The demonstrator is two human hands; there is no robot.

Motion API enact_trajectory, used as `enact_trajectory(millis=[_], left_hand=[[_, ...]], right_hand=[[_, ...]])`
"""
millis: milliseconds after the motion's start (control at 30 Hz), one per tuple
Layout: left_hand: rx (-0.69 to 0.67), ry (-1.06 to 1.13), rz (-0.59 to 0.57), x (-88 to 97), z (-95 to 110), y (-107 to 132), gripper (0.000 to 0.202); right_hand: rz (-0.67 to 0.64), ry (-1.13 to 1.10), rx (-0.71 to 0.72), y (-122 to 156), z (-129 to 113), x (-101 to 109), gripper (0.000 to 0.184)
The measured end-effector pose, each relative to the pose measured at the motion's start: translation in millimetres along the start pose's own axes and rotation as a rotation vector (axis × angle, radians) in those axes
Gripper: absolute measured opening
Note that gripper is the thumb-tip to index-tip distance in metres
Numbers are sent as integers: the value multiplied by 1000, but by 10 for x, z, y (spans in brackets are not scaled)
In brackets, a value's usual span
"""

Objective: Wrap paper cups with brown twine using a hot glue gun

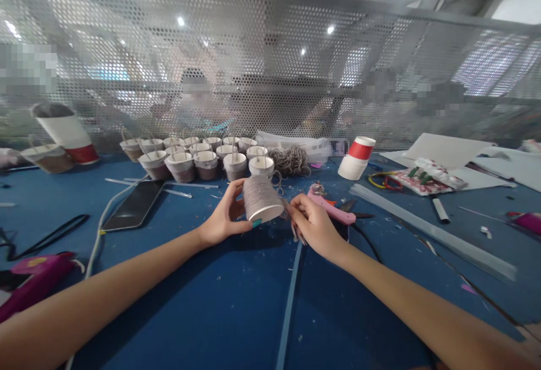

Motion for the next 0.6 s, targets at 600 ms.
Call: enact_trajectory(millis=[600], left_hand=[[-34, -60, 177, 90, 16, -30, 86]], right_hand=[[200, 75, -4, -23, 87, 156, 32]])
Point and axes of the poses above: each hand's wrist, its own y-axis away from the middle knuckle, its own x-axis out of the back of the hand, z = x × y, the point moved 5 cm from there along -y, towards the middle knuckle, and after that the axes turned 7 degrees about y, right-handed, at the moved point
